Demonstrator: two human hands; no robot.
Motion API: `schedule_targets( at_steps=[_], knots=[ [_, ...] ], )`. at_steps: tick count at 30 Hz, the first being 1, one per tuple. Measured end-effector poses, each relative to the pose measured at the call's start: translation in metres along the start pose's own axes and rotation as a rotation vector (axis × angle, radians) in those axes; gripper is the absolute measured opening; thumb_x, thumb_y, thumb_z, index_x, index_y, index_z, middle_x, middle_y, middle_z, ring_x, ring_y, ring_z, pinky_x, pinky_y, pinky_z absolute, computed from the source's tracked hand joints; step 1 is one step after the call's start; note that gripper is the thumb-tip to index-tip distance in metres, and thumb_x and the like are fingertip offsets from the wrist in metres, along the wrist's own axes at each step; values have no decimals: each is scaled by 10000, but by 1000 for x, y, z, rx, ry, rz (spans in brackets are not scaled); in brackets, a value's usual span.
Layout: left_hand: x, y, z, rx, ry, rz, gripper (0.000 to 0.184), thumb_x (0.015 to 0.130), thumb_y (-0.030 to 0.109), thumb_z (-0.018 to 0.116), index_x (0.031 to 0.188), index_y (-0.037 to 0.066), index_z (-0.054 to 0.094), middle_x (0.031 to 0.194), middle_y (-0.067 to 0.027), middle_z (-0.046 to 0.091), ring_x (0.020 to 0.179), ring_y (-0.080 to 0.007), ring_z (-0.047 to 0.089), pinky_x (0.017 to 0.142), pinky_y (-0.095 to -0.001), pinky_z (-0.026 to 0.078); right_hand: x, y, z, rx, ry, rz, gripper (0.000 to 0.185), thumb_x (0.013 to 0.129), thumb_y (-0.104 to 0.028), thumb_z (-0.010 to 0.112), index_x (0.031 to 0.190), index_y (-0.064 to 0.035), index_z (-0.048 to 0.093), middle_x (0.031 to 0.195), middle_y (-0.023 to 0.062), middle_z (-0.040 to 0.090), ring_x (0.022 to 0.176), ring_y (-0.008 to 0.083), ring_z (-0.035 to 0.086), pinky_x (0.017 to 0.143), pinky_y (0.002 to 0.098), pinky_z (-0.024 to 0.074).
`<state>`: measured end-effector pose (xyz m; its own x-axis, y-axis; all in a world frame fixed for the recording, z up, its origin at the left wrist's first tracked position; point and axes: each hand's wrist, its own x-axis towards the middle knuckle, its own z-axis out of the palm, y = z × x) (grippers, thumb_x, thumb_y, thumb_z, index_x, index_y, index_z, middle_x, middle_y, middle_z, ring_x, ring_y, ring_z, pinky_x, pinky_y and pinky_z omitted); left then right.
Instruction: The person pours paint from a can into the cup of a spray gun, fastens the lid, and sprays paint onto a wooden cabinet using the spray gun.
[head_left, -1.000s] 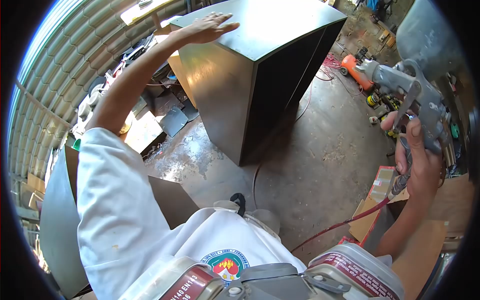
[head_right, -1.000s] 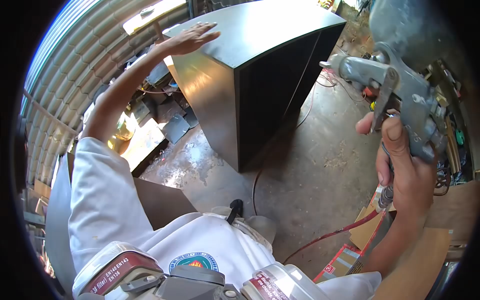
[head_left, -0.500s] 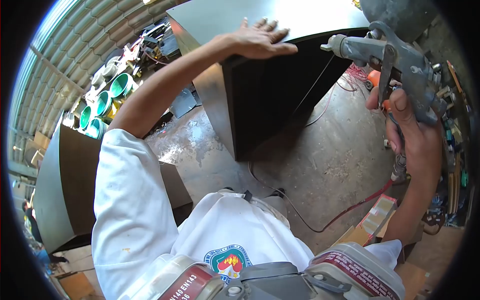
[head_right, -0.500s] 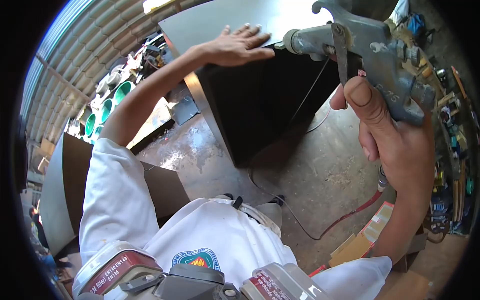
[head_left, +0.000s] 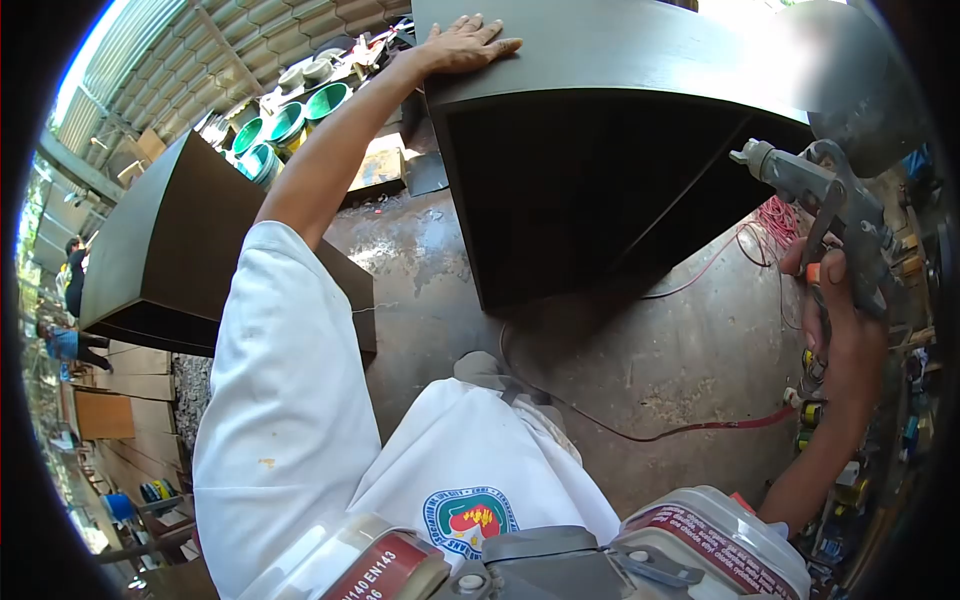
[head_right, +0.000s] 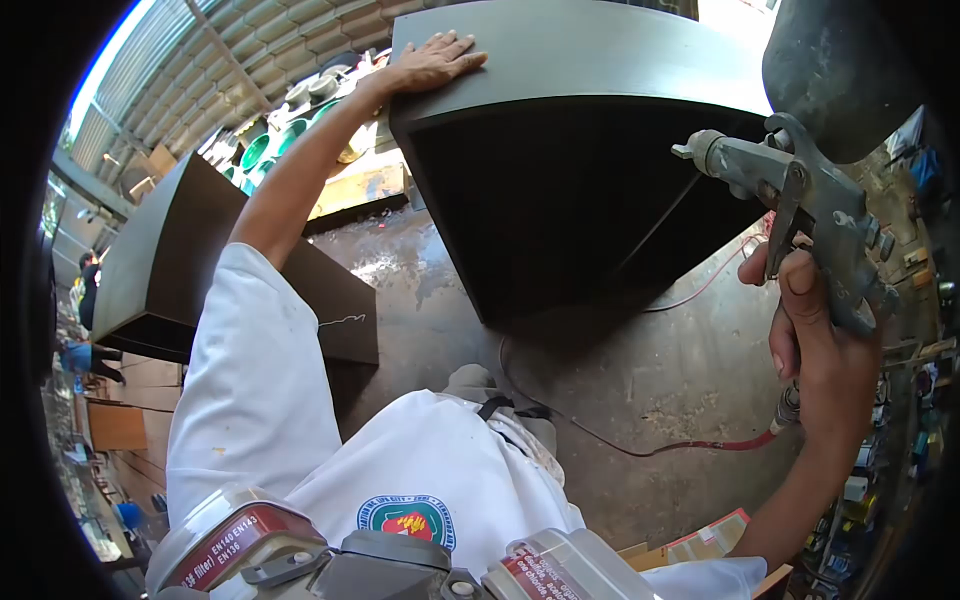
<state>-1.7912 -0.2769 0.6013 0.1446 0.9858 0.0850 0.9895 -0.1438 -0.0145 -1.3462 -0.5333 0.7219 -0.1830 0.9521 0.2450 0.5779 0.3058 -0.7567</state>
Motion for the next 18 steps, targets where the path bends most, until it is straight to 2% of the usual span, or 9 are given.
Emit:
schedule_targets(
  at_steps=[2, 4, 7, 9, 11, 13, 14, 16, 18],
  knots=[
    [2, 11, 16, -60, 6, 18, 928, 862, 817, 253, 1545, 188, 245, 1611, -173, 113, 1492, -364, 59, 1140, -665, 18, 4, 1, -1, 4, -29, 6, 468, 981, -468, 533, 1008, -16, 650, 851, 39, 667, 424, 33, 375, 399, 226, 266],
    [-16, 66, 6, -76, 16, 71, 882, 892, 788, 212, 1554, 207, 202, 1608, -169, 132, 1492, -349, 73, 1172, -604, 57, 10, 0, 3, 29, -41, 6, 474, 982, -475, 527, 997, -17, 649, 839, 37, 664, 423, 32, 371, 399, 227, 267],
    [-53, 147, -2, -43, 51, 383, 924, 881, 803, 220, 1549, 164, 218, 1606, -186, 120, 1493, -347, 67, 1175, -595, 24, 19, -1, 5, 17, -90, -4, 474, 980, -478, 528, 980, -20, 650, 829, 35, 663, 422, 32, 367, 402, 226, 266],
    [-64, 176, -10, -335, -79, 612, 884, 896, 781, 255, 1509, 150, 340, 1587, -159, 220, 1490, -318, 112, 1177, -600, 47, 23, -4, 5, 9, -107, -28, 474, 979, -478, 530, 967, -19, 651, 827, 36, 664, 423, 33, 368, 406, 226, 262],
    [-66, 174, -33, -463, 56, 620, 847, 915, 745, 300, 1497, 133, 363, 1562, -150, 294, 1475, -310, 188, 1193, -552, 95, 22, -5, 9, 42, -95, -45, 477, 978, -478, 532, 954, -16, 652, 827, 38, 665, 424, 35, 372, 409, 225, 256],
    [-25, 126, -21, -300, 289, 548, 824, 931, 719, 314, 1474, 104, 397, 1542, -167, 331, 1455, -319, 247, 1190, -477, 180, 22, -4, 11, 77, -81, -74, 470, 979, -466, 538, 956, -10, 651, 834, 45, 668, 426, 36, 380, 410, 223, 259],
    [-21, 98, -22, -189, 309, 433, 833, 933, 724, 289, 1491, 111, 363, 1551, -168, 314, 1461, -322, 232, 1179, -522, 182, 21, -3, 10, 95, -64, -87, 466, 979, -460, 541, 957, -8, 650, 837, 48, 669, 427, 37, 383, 410, 222, 260],
    [-23, 53, -27, -52, 82, 143, 857, 930, 733, 265, 1515, 108, 306, 1574, -159, 265, 1467, -333, 207, 1183, -528, 163, 20, 2, 3, 93, -97, -68, 458, 980, -445, 539, 1050, -3, 635, 883, 51, 678, 428, 24, 364, 407, 208, 237],
    [-10, 5, 12, -6, 46, -55, 790, 920, 750, 203, 1521, 250, 312, 1600, -84, 224, 1481, -322, 167, 1175, -584, 141, 20, 7, -6, 93, -94, -60, 457, 981, -433, 537, 1085, 2, 629, 904, 54, 683, 424, 18, 356, 402, 201, 230]
  ],
)
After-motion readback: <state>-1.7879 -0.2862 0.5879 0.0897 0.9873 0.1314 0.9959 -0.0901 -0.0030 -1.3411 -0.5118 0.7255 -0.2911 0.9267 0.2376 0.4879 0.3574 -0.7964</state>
